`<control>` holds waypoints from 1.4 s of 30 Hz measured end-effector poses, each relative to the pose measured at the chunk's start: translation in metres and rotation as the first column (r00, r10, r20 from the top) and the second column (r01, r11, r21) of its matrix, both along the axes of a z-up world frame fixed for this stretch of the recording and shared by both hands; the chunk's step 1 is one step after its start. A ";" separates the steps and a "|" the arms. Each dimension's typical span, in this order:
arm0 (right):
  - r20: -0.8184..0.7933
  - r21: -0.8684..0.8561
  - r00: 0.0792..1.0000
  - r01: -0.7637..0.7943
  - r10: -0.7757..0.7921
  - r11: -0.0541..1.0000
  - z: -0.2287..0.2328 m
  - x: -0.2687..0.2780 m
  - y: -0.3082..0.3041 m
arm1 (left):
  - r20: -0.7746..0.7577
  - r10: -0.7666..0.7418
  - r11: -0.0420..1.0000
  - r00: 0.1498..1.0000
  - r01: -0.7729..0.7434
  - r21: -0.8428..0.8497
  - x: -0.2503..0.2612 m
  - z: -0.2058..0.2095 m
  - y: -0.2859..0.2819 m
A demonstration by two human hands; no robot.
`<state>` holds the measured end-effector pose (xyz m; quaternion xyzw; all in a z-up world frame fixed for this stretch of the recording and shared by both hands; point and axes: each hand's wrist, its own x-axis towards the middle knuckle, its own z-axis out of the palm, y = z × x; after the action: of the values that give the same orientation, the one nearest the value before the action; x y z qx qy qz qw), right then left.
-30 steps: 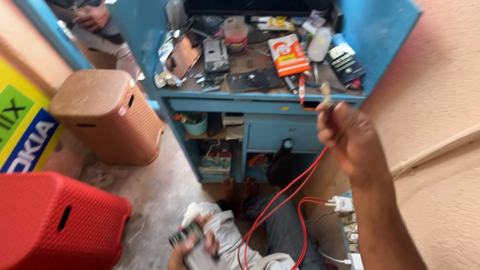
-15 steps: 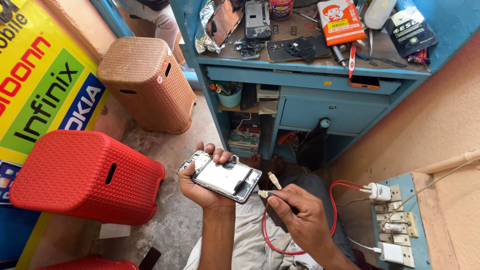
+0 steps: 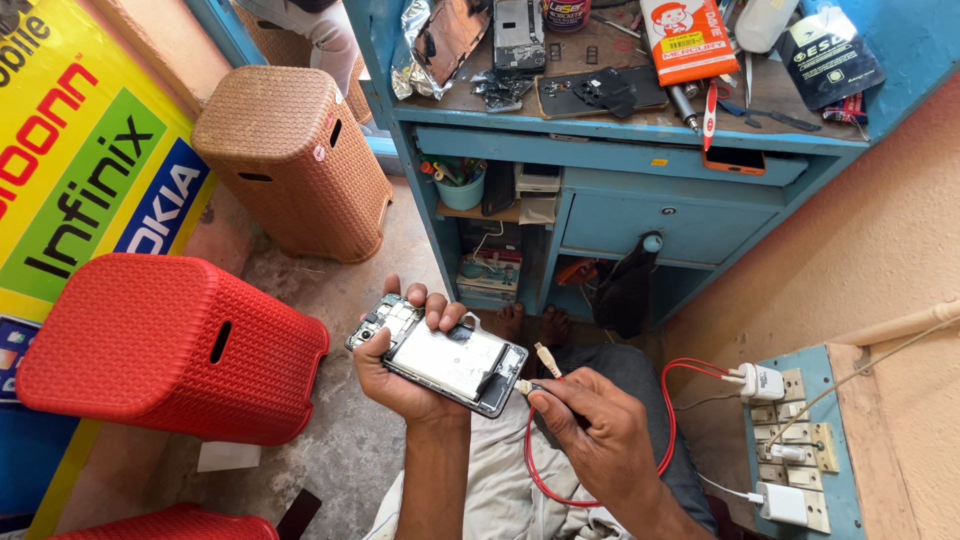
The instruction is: The person disassembles and probes a mobile phone by removing the internal components and checking the circuit board.
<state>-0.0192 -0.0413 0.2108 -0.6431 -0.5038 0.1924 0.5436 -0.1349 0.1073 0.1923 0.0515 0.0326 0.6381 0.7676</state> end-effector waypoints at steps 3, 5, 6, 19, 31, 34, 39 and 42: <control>0.056 0.009 0.998 0.006 -0.007 1.000 -0.001 -0.002 0.001 | -0.035 0.032 0.999 0.999 -0.031 0.009 -0.001 0.003 -0.001; 0.091 0.015 0.996 0.008 -0.009 1.000 -0.002 -0.003 0.002 | -0.038 0.031 0.999 0.999 -0.031 0.010 -0.001 0.004 -0.002; 0.103 0.019 0.995 0.005 -0.007 1.000 -0.002 -0.004 0.002 | -0.039 0.030 1.000 0.999 -0.029 0.009 -0.001 0.003 -0.003; 0.005 -0.154 0.996 0.084 -0.084 0.984 -0.025 0.038 -0.009 | -0.088 -0.089 0.983 0.992 0.102 0.155 -0.009 0.022 -0.007; 0.544 -0.079 0.828 -0.108 0.134 0.991 -0.014 -0.004 -0.015 | -0.369 -0.118 0.986 0.922 0.151 0.063 0.025 -0.021 -0.040; 0.512 0.028 0.858 0.022 -0.033 0.999 -0.028 0.001 -0.015 | -0.541 -0.139 0.970 0.829 0.223 0.093 0.024 -0.024 -0.041; -0.309 -0.284 0.951 -0.076 -0.016 0.956 -0.054 0.032 -0.018 | -0.724 -0.195 0.941 0.661 0.335 0.052 0.018 -0.028 -0.034; -0.631 -0.209 0.776 -0.200 0.024 0.957 -0.069 0.039 -0.020 | -0.752 -0.244 0.942 0.613 0.335 -0.032 0.022 -0.033 -0.031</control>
<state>0.0201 -0.0609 0.1413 -0.5788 -0.3036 0.4911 0.5758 -0.1133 0.0767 0.1597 0.3555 0.2994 0.4286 0.7748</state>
